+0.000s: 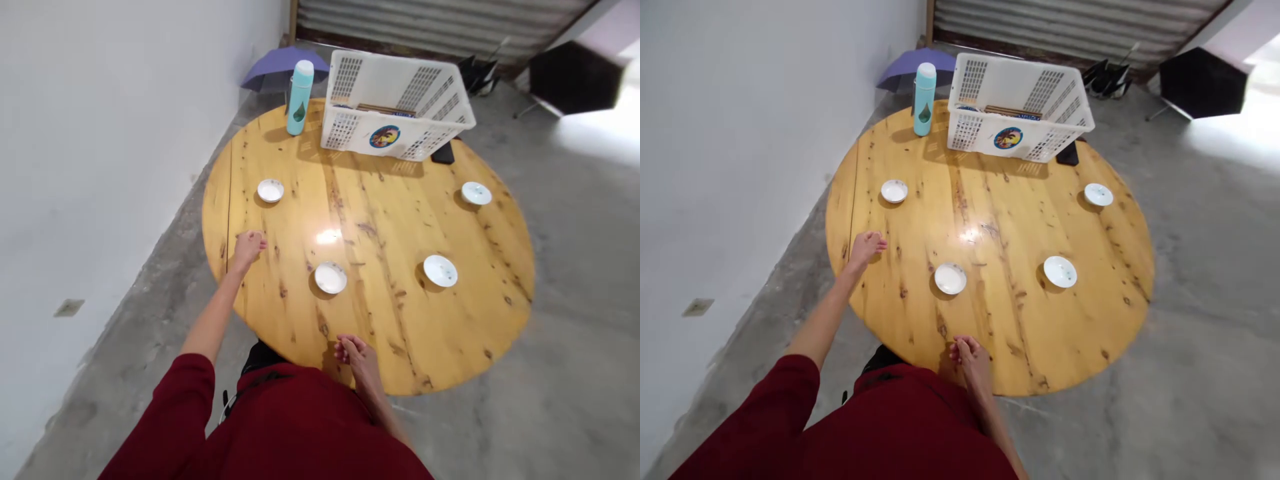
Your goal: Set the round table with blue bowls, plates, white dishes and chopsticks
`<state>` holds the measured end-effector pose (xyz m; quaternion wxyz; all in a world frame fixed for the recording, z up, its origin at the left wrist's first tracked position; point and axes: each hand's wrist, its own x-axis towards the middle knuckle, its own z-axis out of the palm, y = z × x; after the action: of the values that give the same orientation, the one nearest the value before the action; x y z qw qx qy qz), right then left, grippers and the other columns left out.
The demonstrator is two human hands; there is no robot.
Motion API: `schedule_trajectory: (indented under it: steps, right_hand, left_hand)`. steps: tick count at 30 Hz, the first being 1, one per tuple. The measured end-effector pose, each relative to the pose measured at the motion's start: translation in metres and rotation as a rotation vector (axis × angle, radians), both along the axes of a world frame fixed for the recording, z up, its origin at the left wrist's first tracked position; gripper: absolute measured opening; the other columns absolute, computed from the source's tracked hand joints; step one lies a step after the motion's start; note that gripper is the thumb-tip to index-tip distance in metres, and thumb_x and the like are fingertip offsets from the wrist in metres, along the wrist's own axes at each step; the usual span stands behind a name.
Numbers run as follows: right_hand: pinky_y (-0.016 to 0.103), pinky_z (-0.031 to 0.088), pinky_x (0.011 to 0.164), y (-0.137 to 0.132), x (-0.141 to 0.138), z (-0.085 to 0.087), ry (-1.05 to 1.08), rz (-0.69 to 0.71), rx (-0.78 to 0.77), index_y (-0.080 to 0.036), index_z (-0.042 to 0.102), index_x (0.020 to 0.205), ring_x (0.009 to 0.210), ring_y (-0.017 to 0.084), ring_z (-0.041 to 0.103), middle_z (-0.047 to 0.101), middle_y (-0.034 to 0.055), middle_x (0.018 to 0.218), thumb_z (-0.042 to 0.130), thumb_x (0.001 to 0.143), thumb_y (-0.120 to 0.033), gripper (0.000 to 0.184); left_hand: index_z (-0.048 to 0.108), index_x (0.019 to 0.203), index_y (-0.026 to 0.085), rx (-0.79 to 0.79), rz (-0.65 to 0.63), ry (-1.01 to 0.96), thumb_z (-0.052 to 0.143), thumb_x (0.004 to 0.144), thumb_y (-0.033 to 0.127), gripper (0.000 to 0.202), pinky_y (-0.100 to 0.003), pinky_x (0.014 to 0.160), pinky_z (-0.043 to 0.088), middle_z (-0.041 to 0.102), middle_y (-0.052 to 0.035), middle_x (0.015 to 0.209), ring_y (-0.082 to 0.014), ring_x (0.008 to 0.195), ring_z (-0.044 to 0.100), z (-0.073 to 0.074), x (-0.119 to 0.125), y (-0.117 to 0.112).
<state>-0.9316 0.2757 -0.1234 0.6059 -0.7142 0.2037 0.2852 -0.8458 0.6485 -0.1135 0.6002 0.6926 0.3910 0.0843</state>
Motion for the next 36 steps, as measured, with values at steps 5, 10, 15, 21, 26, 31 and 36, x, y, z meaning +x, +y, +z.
schedule_trajectory:
  steps: [5,10,15,21,26,31,36]
  right_hand:
    - [0.027,0.045,0.049,0.009,-0.014,0.002,0.036,-0.127,-0.059,-0.018,0.068,0.081,0.053,0.017,0.061,0.069,0.0042,0.066,0.081,0.053,-0.061,0.054]
    - [0.028,0.047,0.050,0.016,-0.011,-0.001,0.034,-0.204,-0.086,-0.018,0.068,0.083,0.055,0.018,0.063,0.070,0.0047,0.067,0.083,0.052,-0.062,0.055]
    - [0.028,0.047,0.049,0.027,-0.011,-0.002,0.041,-0.251,-0.131,-0.018,0.068,0.081,0.054,0.018,0.063,0.070,0.0058,0.067,0.078,0.057,-0.062,0.051]
    - [0.028,0.048,0.052,0.032,-0.003,0.003,0.053,-0.256,-0.146,-0.018,0.067,0.079,0.056,0.017,0.062,0.069,0.0054,0.067,0.071,0.061,-0.058,0.045]
    - [0.027,0.050,0.055,0.026,0.013,0.000,0.015,-0.285,-0.141,-0.017,0.065,0.083,0.057,0.015,0.061,0.068,0.0041,0.069,0.066,0.064,-0.057,0.044]
    - [0.027,0.051,0.058,0.028,0.051,0.006,-0.180,-0.281,-0.131,-0.016,0.066,0.090,0.058,0.015,0.062,0.068,0.0028,0.070,0.063,0.075,-0.055,0.042]
    - [0.026,0.051,0.061,0.043,0.095,0.016,-0.377,-0.140,-0.160,-0.016,0.067,0.107,0.059,0.014,0.062,0.068,0.0026,0.076,0.051,0.091,-0.058,0.048]
  left_hand:
    - [0.059,0.080,0.012,-0.003,0.004,0.069,0.051,0.099,0.032,0.029,-0.028,0.070,0.055,0.074,-0.0167,0.088,-0.0137,0.065,0.068,-0.014,0.066,0.045]
    - [0.061,0.084,0.010,0.034,0.017,0.101,0.051,0.101,0.033,0.030,-0.032,0.069,0.058,0.074,-0.0169,0.082,-0.0146,0.063,0.068,-0.019,0.113,0.069]
    - [0.061,0.094,0.004,0.062,-0.028,0.157,0.046,0.104,0.034,0.035,-0.035,0.074,0.060,0.074,-0.0199,0.087,-0.0187,0.074,0.073,-0.020,0.147,0.079]
    - [0.050,0.107,-0.008,0.106,-0.164,0.226,0.029,0.104,0.013,0.029,-0.039,0.092,0.058,0.069,-0.0285,0.117,-0.0187,0.100,0.072,-0.019,0.170,0.081]
    - [0.049,0.108,-0.013,0.238,-0.305,0.198,0.028,0.101,0.014,0.035,-0.044,0.094,0.056,0.070,-0.0246,0.111,-0.0173,0.101,0.069,-0.011,0.151,0.065]
    - [0.064,0.096,0.004,0.162,-0.513,0.114,0.043,0.091,0.020,0.027,-0.031,0.075,0.060,0.070,-0.0071,0.077,-0.0159,0.076,0.072,0.011,0.100,-0.004]
    - [0.062,0.073,0.015,0.173,-0.753,0.121,0.048,0.088,0.028,0.024,-0.027,0.063,0.053,0.064,-0.0028,0.059,-0.0178,0.059,0.067,0.020,0.061,-0.085]
